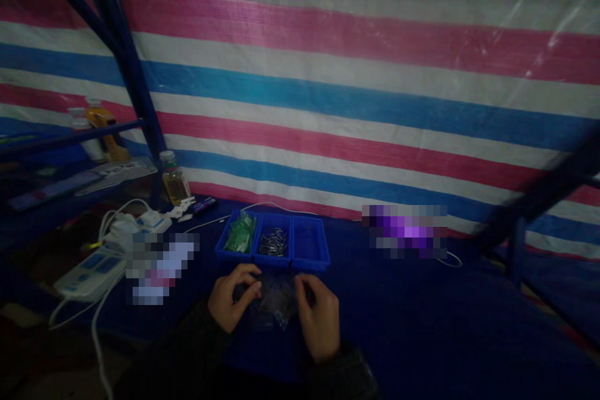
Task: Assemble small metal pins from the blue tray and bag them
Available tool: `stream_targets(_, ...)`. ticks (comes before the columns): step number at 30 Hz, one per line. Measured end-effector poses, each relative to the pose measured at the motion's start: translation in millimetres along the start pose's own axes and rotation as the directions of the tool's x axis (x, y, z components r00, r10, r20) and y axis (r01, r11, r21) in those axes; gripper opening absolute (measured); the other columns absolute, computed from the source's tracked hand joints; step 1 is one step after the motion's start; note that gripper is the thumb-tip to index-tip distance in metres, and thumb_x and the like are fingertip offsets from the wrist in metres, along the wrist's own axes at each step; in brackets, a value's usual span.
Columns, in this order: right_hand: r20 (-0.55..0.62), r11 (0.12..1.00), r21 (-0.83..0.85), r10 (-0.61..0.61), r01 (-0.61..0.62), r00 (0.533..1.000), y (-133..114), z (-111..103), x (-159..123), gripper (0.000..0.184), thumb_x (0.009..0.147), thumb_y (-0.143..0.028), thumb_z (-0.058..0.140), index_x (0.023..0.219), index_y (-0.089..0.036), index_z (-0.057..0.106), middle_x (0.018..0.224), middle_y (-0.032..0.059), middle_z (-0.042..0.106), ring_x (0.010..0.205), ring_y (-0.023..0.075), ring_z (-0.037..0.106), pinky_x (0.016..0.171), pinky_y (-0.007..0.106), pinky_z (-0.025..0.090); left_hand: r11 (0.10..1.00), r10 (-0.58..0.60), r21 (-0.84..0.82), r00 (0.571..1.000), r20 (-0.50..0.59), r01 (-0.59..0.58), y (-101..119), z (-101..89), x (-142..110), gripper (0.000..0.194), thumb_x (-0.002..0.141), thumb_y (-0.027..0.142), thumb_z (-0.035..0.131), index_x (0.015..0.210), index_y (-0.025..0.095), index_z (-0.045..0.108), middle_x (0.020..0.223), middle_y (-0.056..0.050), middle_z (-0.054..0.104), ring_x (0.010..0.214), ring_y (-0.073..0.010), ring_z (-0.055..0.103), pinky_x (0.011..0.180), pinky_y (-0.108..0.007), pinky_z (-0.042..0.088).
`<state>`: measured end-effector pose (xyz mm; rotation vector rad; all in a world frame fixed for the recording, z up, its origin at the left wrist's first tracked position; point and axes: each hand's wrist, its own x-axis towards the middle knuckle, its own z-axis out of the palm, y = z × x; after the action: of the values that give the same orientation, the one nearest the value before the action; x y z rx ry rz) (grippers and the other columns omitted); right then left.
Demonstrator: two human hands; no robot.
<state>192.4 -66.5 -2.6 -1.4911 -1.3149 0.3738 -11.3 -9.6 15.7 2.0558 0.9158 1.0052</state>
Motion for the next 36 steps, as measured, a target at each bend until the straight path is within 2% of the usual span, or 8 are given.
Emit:
stream_targets(8,-0.029,0.859,-0.502,-0.133,0.101,0.991,18.4,-2.2,-5.1,0.024,0.09,-0.04,0.055,0.095,-0.021,0.069,0.093,0.0082,0.069,0.091,0.0271,0.057,0.077,0.038,0.039,1.0,0.016,0.009,0.999,0.033,-0.016,2.5,1.0,-2.0,0.017,0.092,0.026,0.052,0.105,0.019,0.061,0.075,-0.001,0.073,0.074,-0.0154,0.07,0.074,-0.025,0.051)
stream_targets(14,0.05,0.82,-0.557,-0.127,0.133,0.991,27.9,0.7,-10.1,0.023,0.089,-0.038,0.059,0.103,-0.023,0.069,0.102,0.0081,0.069,0.094,0.0275,0.056,0.077,0.039,0.038,1.0,0.012,0.023,0.999,0.044,-0.013,1.1,3.0,-3.4,0.017,0.092,0.026,0.053,0.106,0.019,0.062,0.075,-0.001,0.074,0.071,-0.0151,0.07,0.071,-0.024,0.051)
stream_targets(18,0.067,0.845,-0.505,-0.165,0.176,0.984,27.9,-2.3,-9.3,0.02,0.093,-0.035,0.055,0.092,-0.022,0.071,0.092,0.0075,0.071,0.09,0.0254,0.059,0.077,0.038,0.039,1.0,0.021,0.011,0.998,0.057,-0.022,-1.1,5.6,-4.7,0.018,0.093,0.026,0.053,0.107,0.019,0.062,0.077,0.0,0.074,0.073,-0.0147,0.07,0.074,-0.024,0.051)
stream_targets(21,-0.01,0.907,-0.391,-0.175,0.157,0.984,21.0,-4.6,-8.4,0.022,0.094,-0.035,0.054,0.091,-0.021,0.072,0.092,0.0078,0.072,0.09,0.0247,0.061,0.083,0.04,0.042,0.999,0.04,-0.003,0.998,0.045,-0.04,-3.3,7.1,-4.9,0.02,0.093,0.027,0.054,0.109,0.019,0.062,0.082,-0.002,0.074,0.078,-0.0152,0.07,0.078,-0.025,0.051)
stream_targets(25,-0.116,0.998,0.016,-0.054,0.056,0.992,5.7,3.6,-13.6,0.027,0.091,-0.04,0.058,0.103,-0.018,0.07,0.098,0.0088,0.073,0.088,0.022,0.066,0.082,0.036,0.05,0.998,0.058,-0.02,0.998,0.016,-0.058,-5.1,8.6,-4.3,0.03,0.093,0.03,0.056,0.12,0.018,0.059,0.094,-0.004,0.072,0.082,-0.0151,0.068,0.079,-0.026,0.052)
stream_targets(29,0.067,0.957,0.285,0.037,-0.055,0.997,-8.8,21.6,-26.6,0.034,0.09,-0.04,0.061,0.116,-0.018,0.065,0.099,0.0084,0.073,0.081,0.0203,0.07,0.072,0.032,0.056,0.996,0.093,-0.018,0.993,0.068,-0.092,-4.8,9.3,-4.9,0.032,0.09,0.032,0.061,0.118,0.017,0.061,0.096,-0.005,0.072,0.084,-0.016,0.067,0.079,-0.026,0.052)
stream_targets(33,0.126,0.975,0.222,-0.06,0.031,0.99,-17.4,29.1,-35.0,0.032,0.095,-0.035,0.052,0.122,-0.021,0.062,0.108,0.0081,0.072,0.087,0.0196,0.071,0.079,0.032,0.057,0.994,0.1,0.031,0.994,0.043,-0.101,-3.1,8.9,-6.8,0.016,0.091,0.03,0.058,0.091,0.016,0.066,0.085,-0.005,0.071,0.077,-0.0155,0.065,0.074,-0.026,0.05)
stream_targets(36,0.143,0.99,0.113,-0.098,0.083,0.985,-21.1,27.6,-35.3,0.033,0.097,-0.032,0.047,0.127,-0.022,0.056,0.101,0.0062,0.073,0.085,0.019,0.071,0.076,0.03,0.055,0.993,0.09,0.069,0.996,0.013,-0.091,-2.6,8.6,-7.8,0.015,0.091,0.028,0.058,0.084,0.017,0.064,0.081,-0.003,0.069,0.074,-0.0151,0.064,0.072,-0.025,0.049)
